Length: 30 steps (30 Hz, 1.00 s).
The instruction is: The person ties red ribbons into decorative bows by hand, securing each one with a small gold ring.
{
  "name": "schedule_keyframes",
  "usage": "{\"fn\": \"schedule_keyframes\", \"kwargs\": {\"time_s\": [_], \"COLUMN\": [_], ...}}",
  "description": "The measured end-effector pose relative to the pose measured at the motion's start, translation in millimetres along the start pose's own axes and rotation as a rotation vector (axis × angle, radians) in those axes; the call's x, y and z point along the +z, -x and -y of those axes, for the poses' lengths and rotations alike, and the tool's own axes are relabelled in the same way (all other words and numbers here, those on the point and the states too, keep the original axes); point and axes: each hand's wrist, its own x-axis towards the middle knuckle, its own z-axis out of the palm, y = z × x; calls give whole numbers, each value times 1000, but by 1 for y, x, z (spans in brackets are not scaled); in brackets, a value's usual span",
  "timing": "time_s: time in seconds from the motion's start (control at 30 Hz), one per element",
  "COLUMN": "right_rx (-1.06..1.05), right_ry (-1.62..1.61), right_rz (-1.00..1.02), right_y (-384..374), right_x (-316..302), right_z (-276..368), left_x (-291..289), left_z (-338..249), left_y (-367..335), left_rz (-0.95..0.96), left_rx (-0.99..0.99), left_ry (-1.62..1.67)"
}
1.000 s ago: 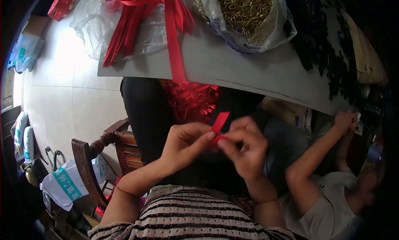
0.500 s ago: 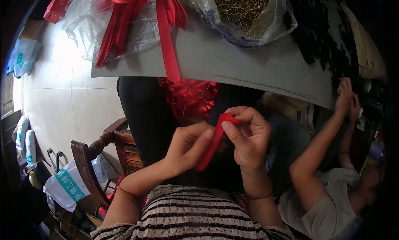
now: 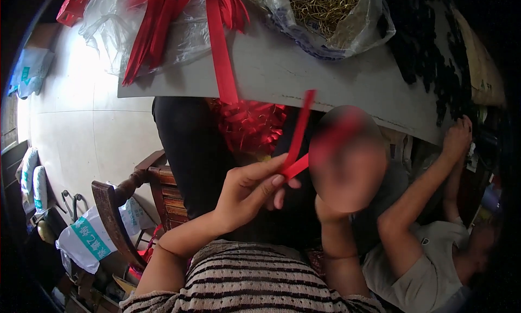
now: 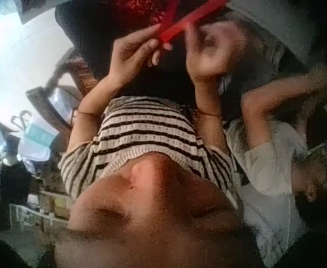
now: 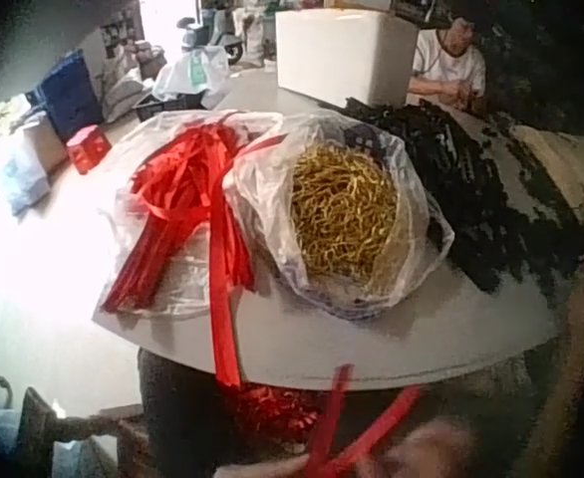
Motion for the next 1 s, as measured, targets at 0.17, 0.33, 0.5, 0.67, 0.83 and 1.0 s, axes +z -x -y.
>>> {"fn": "schedule_keyframes", "kwargs": {"time_s": [0.17,0.33,0.5,0.67,0.83,1.0], "right_rx": [-5,489,250,-343,-68,188], "right_ry": [-80,-596,-519,204,-147,-565], "right_rz": [299,399,475,359,394,555], "right_y": [-5,0,-15,-6,-7,-6], "right_x": [0,1,-8,-20,-19,-10], "right_z": [26,19,16,24,19,11], "left_x": [3,2,-5,-7,-17,-23], "left_z": [0,-5,-5,-13,-20,-19], "left_y": [-2,-2,-9,-11,-12,-14], "left_rz": [-51,-32,-228,81,82,96], "left_rx": [128,122,354,142,-79,162], "left_ry": [-57,-122,-409,48,-93,-422]}}
